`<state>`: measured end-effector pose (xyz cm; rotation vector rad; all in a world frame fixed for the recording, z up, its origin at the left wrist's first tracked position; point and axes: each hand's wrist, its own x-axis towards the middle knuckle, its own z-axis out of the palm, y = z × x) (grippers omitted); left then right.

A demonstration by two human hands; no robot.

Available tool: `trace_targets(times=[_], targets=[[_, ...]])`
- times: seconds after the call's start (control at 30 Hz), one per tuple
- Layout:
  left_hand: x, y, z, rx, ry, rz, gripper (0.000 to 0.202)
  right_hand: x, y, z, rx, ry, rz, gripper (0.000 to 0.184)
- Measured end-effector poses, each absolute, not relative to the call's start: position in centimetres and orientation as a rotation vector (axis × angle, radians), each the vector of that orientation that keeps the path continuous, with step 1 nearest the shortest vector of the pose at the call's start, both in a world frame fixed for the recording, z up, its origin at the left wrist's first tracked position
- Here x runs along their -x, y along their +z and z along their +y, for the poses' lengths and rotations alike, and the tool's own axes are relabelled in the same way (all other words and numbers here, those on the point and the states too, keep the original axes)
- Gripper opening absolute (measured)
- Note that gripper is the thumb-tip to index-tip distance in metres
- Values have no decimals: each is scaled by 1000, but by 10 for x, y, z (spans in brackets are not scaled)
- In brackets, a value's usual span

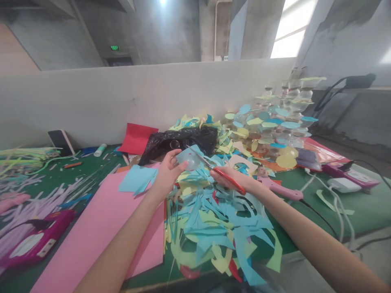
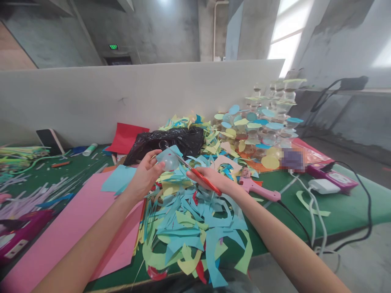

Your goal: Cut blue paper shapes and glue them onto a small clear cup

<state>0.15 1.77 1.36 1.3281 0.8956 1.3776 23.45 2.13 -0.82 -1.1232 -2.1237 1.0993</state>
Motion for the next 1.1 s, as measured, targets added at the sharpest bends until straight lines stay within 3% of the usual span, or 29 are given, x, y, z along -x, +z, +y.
trace_targets(times=[0.47, 0.67, 0.87, 1.1], targets=[[-10, 11, 17, -1153, 1431, 861, 49, -234, -10, 24, 1285, 1075, -2104, 50], [-7, 9, 20, -1180, 1510, 879, 48, -236, 3, 15, 1146, 1105, -2220, 49], [-1, 6, 22, -1312, 1421, 843, 49, -237, 6, 13, 1085, 1021, -2287, 47], [1, 10, 20, -1389, 1379, 883, 51, -238, -6, 21, 1218, 1149, -2149, 50]])
